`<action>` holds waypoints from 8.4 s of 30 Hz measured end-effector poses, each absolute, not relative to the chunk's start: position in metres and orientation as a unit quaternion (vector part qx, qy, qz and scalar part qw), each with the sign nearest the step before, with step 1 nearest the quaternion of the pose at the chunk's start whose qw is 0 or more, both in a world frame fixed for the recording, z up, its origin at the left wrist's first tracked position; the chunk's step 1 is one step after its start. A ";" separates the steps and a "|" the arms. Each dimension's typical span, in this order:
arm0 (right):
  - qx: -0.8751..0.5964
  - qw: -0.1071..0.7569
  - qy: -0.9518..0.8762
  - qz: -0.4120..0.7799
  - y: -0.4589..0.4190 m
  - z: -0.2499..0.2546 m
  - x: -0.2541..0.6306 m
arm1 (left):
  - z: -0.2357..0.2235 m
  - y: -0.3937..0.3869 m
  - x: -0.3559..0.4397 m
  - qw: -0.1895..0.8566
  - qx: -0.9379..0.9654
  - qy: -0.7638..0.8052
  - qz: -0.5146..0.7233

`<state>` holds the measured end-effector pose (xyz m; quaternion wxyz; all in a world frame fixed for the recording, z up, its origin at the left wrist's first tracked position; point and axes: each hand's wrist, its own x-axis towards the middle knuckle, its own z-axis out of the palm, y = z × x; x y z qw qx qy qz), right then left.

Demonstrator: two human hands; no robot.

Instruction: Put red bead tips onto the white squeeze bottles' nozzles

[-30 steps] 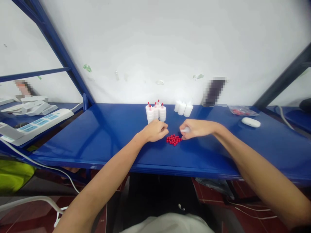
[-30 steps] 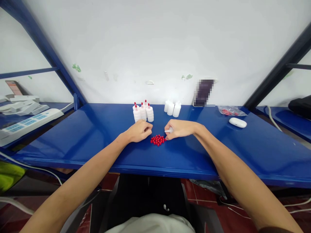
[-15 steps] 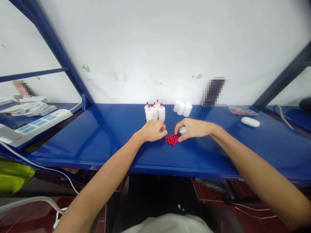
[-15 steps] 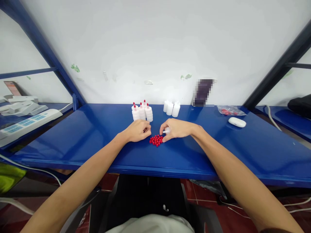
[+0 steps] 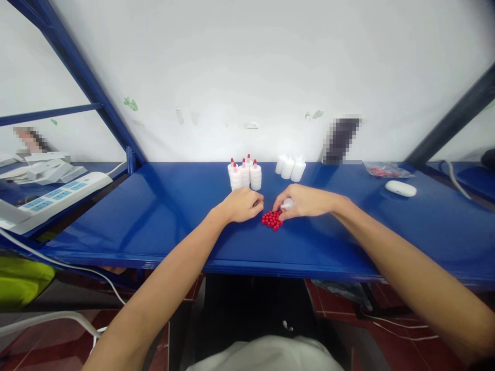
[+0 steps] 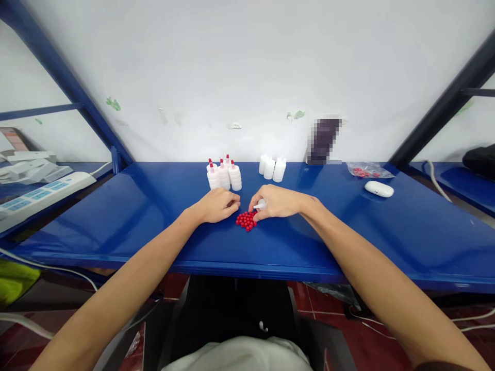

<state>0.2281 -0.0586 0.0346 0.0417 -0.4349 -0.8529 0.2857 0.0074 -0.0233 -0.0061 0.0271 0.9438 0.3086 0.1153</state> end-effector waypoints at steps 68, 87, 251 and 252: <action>-0.481 0.497 -0.680 0.243 -0.040 -0.007 0.219 | -0.012 -0.015 0.007 0.115 0.943 0.269 0.160; -0.550 0.418 -0.701 0.179 -0.027 -0.020 0.222 | -0.015 -0.014 0.019 0.031 0.944 0.316 0.095; -0.486 0.512 -0.704 0.077 -0.049 0.005 0.218 | -0.001 -0.016 -0.012 0.019 0.824 0.467 0.319; -0.468 0.526 -0.706 0.074 -0.051 0.005 0.218 | -0.002 -0.015 -0.012 0.012 0.826 0.470 0.311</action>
